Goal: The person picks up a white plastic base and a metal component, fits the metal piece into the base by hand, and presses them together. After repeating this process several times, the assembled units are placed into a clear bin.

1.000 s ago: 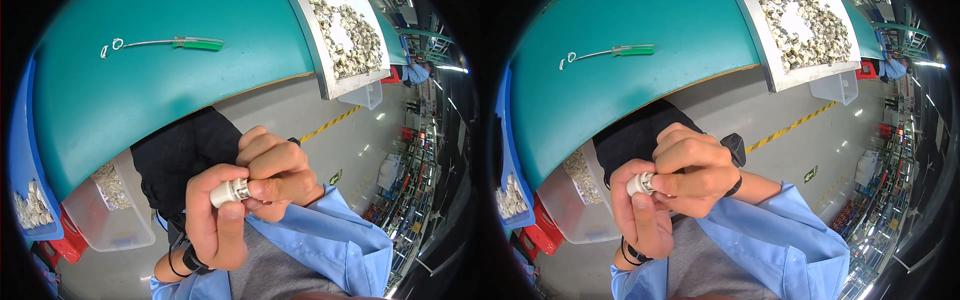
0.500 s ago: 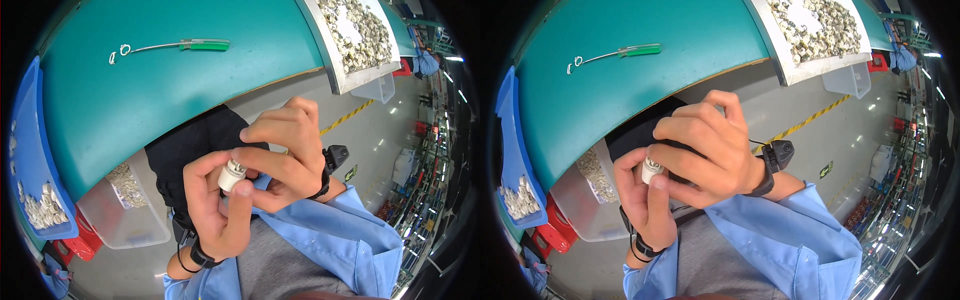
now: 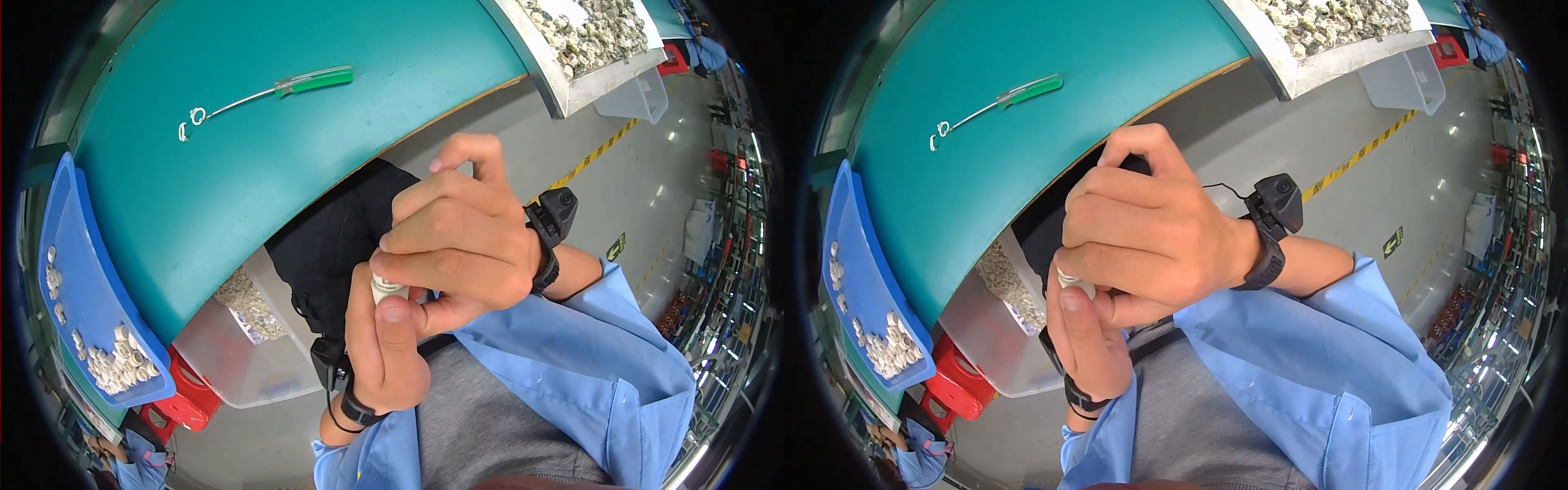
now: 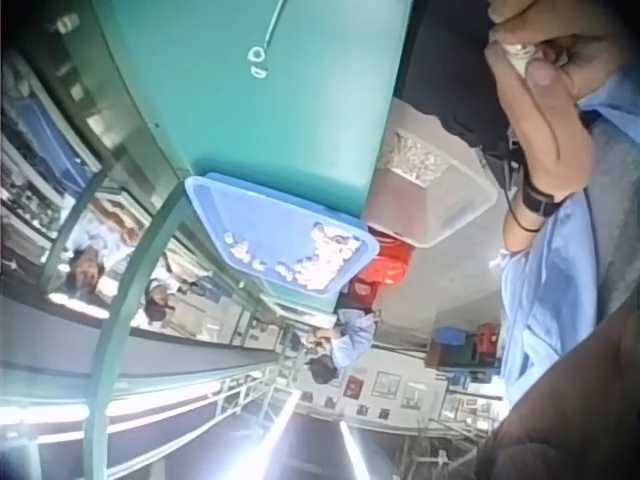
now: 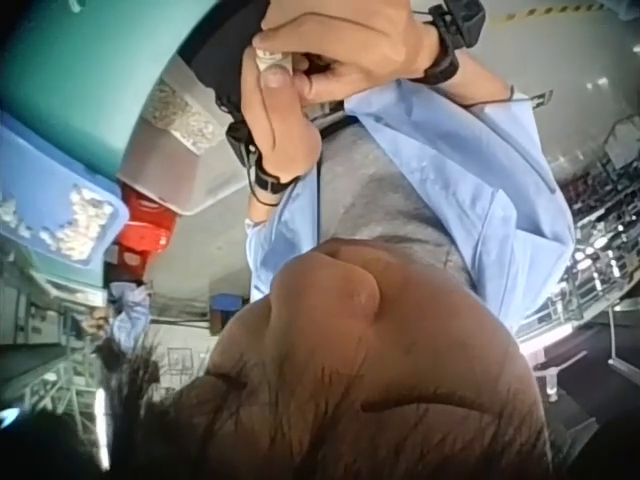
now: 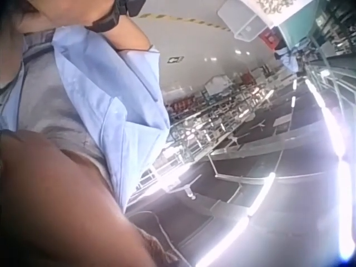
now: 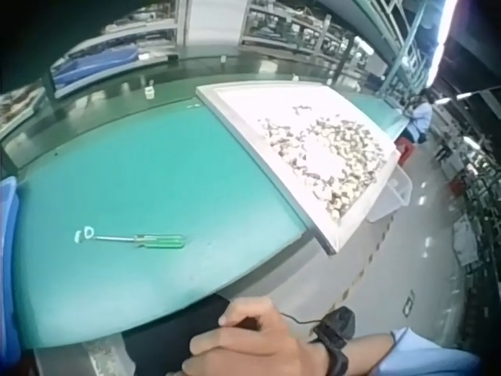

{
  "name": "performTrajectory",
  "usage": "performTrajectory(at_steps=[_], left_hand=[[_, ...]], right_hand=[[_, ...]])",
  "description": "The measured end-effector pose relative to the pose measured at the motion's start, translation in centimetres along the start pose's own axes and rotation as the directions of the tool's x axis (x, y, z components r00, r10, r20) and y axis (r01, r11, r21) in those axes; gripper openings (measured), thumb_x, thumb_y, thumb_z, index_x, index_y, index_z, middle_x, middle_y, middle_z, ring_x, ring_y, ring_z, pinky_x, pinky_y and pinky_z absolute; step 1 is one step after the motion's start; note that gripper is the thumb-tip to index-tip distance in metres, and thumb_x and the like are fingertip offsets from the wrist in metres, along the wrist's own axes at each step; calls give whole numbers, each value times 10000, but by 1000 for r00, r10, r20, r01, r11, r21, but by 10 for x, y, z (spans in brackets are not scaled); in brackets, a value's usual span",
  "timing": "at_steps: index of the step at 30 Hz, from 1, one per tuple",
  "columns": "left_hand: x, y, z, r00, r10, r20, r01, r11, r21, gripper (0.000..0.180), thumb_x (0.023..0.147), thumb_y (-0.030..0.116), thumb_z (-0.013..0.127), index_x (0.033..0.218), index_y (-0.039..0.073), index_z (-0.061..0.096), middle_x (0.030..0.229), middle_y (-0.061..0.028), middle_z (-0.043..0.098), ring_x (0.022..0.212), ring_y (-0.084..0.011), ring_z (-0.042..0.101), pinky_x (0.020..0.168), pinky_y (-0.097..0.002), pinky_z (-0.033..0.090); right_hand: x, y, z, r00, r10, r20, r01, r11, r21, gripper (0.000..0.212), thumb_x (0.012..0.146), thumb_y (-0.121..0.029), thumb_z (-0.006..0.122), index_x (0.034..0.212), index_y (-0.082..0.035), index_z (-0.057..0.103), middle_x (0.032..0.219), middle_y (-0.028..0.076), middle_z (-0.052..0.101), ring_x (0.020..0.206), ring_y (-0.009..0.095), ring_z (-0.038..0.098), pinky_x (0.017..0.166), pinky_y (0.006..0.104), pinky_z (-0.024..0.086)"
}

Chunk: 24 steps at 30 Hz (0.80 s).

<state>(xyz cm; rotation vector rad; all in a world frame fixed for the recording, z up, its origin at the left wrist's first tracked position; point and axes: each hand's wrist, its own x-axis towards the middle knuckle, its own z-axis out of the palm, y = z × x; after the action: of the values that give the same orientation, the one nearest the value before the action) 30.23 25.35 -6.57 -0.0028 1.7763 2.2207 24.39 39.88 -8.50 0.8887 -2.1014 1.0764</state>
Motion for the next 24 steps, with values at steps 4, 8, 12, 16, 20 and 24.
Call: performTrajectory(at_steps=[4,8,12,16,20,24], left_hand=[[0,-4,5,1000,16,-27,-17,1000,-18,374,1055,341,342,998,-5,474,851,-39,459,758,-113,390,664,-261,337],[-4,-6,9,998,20,-63,-23,999,-34,394,1054,364,338,1005,-2,474,871,-43,458,773,-109,389,678,-256,330],[0,-8,10,991,-53,-123,35,990,-139,410,1054,384,347,1019,-3,477,898,-52,473,798,-117,421,711,-263,353],[8,-25,-5,986,-162,-48,130,910,-394,408,1061,383,352,1034,-3,480,934,-71,503,850,-145,479,772,-282,395],[13,-45,-25,992,-114,-50,80,894,-441,396,1071,363,351,1051,-6,492,970,-96,538,914,-177,523,835,-308,425],[27,-50,-38,994,-45,-99,5,928,-372,387,1078,339,354,1067,-15,510,979,-111,560,928,-188,541,852,-319,435]], right_hand=[[-4,-1,3,999,16,-43,-16,1000,2,207,797,-285,750,791,-82,707,757,8,645,659,173,616,777,414,362],[-7,-3,6,997,11,-74,-11,1000,-4,201,785,-276,758,805,-82,709,772,8,650,675,172,620,776,411,363],[-10,1,6,999,36,-33,-35,998,45,212,764,-251,768,876,-79,717,834,20,662,712,177,626,780,409,373],[-25,8,16,978,178,107,-192,971,143,279,747,-182,772,995,-63,719,924,47,671,777,193,637,797,399,409],[-43,7,36,928,319,191,-365,879,308,375,742,-83,762,1108,-28,700,999,82,679,837,222,647,797,367,466],[-46,10,59,879,435,193,-476,790,387,422,754,-22,749,1168,8,672,1044,121,686,883,260,658,791,338,514]])
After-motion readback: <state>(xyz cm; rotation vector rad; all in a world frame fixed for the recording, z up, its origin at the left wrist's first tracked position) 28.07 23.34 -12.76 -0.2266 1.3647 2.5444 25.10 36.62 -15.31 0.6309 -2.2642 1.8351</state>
